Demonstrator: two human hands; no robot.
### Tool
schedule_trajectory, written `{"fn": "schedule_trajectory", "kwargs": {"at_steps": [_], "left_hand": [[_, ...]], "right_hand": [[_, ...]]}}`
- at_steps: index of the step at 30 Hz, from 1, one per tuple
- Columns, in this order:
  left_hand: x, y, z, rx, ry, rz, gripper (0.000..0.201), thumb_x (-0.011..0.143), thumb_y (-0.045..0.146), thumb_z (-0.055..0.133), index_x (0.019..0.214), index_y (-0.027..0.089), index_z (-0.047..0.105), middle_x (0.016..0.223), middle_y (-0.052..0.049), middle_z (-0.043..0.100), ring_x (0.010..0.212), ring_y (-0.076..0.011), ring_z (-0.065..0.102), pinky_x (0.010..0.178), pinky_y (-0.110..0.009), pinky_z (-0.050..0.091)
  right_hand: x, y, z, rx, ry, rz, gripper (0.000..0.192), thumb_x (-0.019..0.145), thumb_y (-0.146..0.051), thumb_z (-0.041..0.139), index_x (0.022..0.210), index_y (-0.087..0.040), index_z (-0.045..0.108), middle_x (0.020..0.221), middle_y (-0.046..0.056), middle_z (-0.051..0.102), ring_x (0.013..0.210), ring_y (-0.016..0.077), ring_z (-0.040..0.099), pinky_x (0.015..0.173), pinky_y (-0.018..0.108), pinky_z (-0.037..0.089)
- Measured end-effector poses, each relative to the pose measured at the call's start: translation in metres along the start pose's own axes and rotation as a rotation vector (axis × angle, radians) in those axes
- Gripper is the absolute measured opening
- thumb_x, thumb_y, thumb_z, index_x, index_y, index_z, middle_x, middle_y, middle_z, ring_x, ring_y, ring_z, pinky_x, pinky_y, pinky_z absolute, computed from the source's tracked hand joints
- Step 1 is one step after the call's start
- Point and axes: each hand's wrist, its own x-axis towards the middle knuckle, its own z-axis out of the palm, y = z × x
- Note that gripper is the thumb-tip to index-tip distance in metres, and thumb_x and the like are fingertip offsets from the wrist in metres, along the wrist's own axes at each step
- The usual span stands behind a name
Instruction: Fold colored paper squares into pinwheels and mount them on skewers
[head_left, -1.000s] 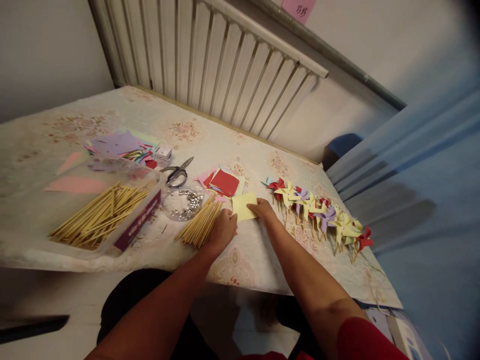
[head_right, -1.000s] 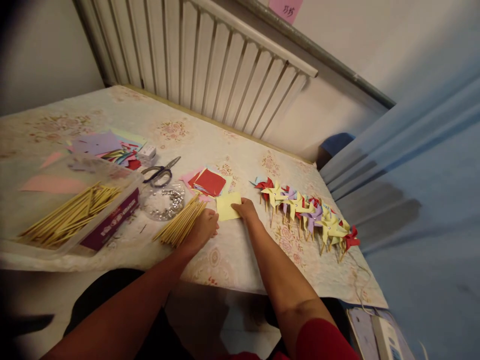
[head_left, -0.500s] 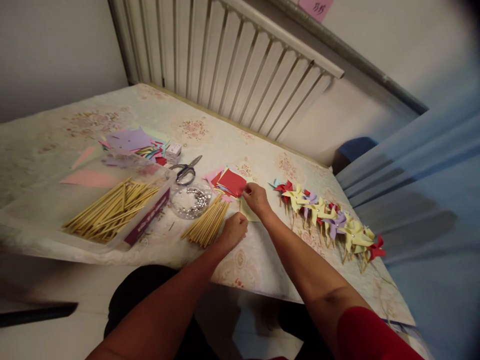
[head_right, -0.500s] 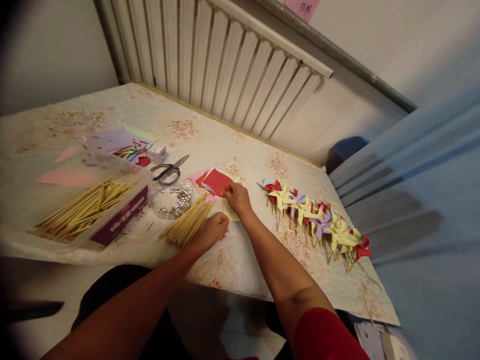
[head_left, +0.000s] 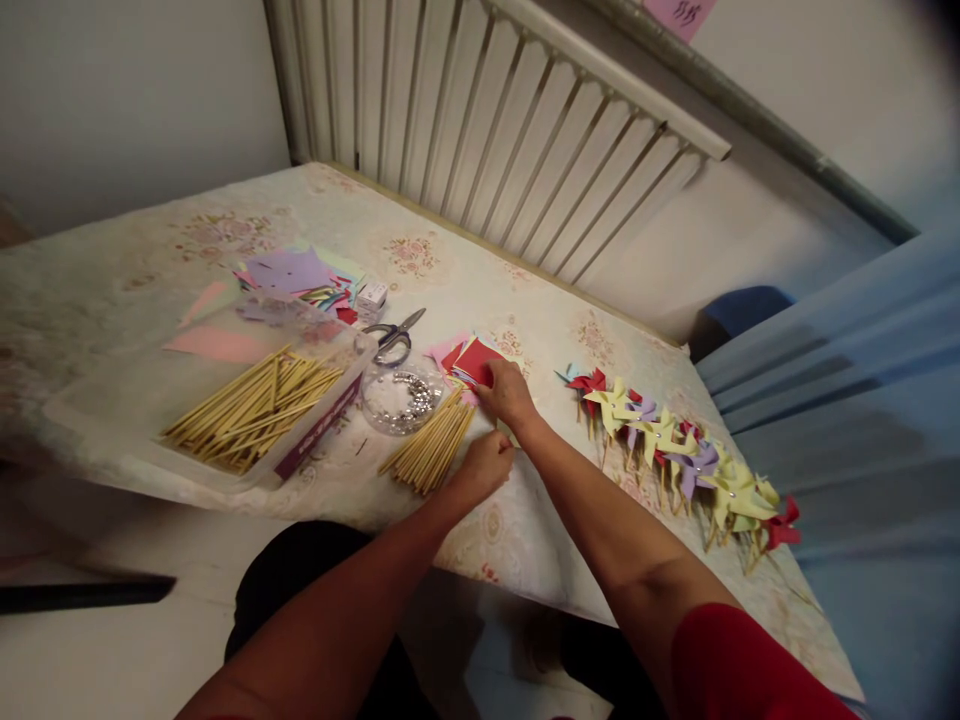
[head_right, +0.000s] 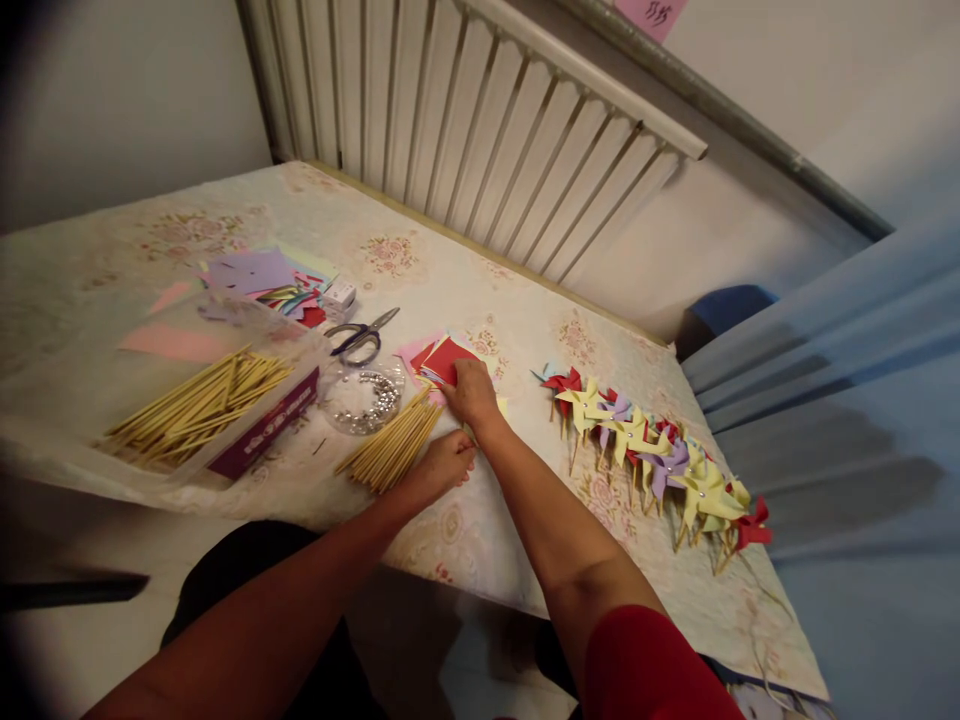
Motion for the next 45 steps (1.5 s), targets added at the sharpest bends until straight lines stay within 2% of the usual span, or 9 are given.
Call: {"fn": "schedule_trajectory", "kwargs": {"at_steps": [7,11,22,32,39,45], "left_hand": [[0.000,-0.001,-0.001,0.014,-0.014,0.066,0.008,0.081,0.023,0.048,0.077,0.018,0.053,0.068,-0.002,0.061,0.056,-0.0135,0.054,0.055,-0.026,0.039],[-0.001,0.000,-0.002,0.021,-0.002,0.059,0.007,0.080,0.022,0.049,0.075,0.018,0.052,0.066,-0.003,0.060,0.061,-0.0145,0.055,0.057,-0.026,0.040],[-0.001,-0.001,0.001,0.006,-0.005,0.018,0.009,0.080,0.022,0.047,0.072,0.019,0.048,0.062,0.000,0.056,0.052,-0.0113,0.049,0.050,-0.025,0.035],[-0.001,-0.001,0.000,-0.024,-0.007,0.022,0.009,0.079,0.022,0.051,0.070,0.019,0.048,0.061,0.000,0.055,0.053,-0.0105,0.048,0.052,-0.023,0.035],[0.002,-0.005,0.003,-0.007,-0.003,0.019,0.008,0.080,0.021,0.048,0.072,0.019,0.050,0.063,0.000,0.058,0.053,-0.0122,0.050,0.053,-0.025,0.038],[0.002,-0.005,0.001,-0.012,0.028,0.059,0.009,0.078,0.020,0.051,0.070,0.019,0.052,0.062,-0.001,0.060,0.055,-0.0127,0.051,0.055,-0.024,0.038]], "right_hand": [[0.003,0.003,0.014,-0.012,-0.006,0.028,0.017,0.080,-0.025,0.063,0.094,-0.016,0.061,0.098,0.011,0.063,0.095,0.0242,0.051,0.088,0.037,0.039],[0.005,0.007,0.017,-0.015,-0.003,0.034,0.015,0.079,-0.022,0.060,0.092,-0.016,0.062,0.095,0.011,0.064,0.091,0.0236,0.052,0.087,0.037,0.040],[0.009,0.008,0.011,0.015,-0.008,0.073,0.015,0.076,-0.021,0.061,0.089,-0.016,0.067,0.090,0.008,0.068,0.085,0.0209,0.057,0.082,0.033,0.043],[0.008,0.005,0.007,0.046,-0.030,0.119,0.016,0.077,-0.019,0.060,0.090,-0.016,0.070,0.092,0.008,0.070,0.086,0.0205,0.060,0.082,0.032,0.043],[0.009,-0.003,0.000,0.021,-0.063,0.164,0.019,0.081,-0.019,0.052,0.084,-0.016,0.070,0.082,0.006,0.071,0.076,0.0181,0.059,0.072,0.027,0.039],[0.014,-0.004,-0.001,-0.030,-0.031,0.237,0.027,0.084,-0.017,0.044,0.083,-0.016,0.071,0.081,0.007,0.071,0.073,0.0181,0.058,0.069,0.027,0.035]]}}
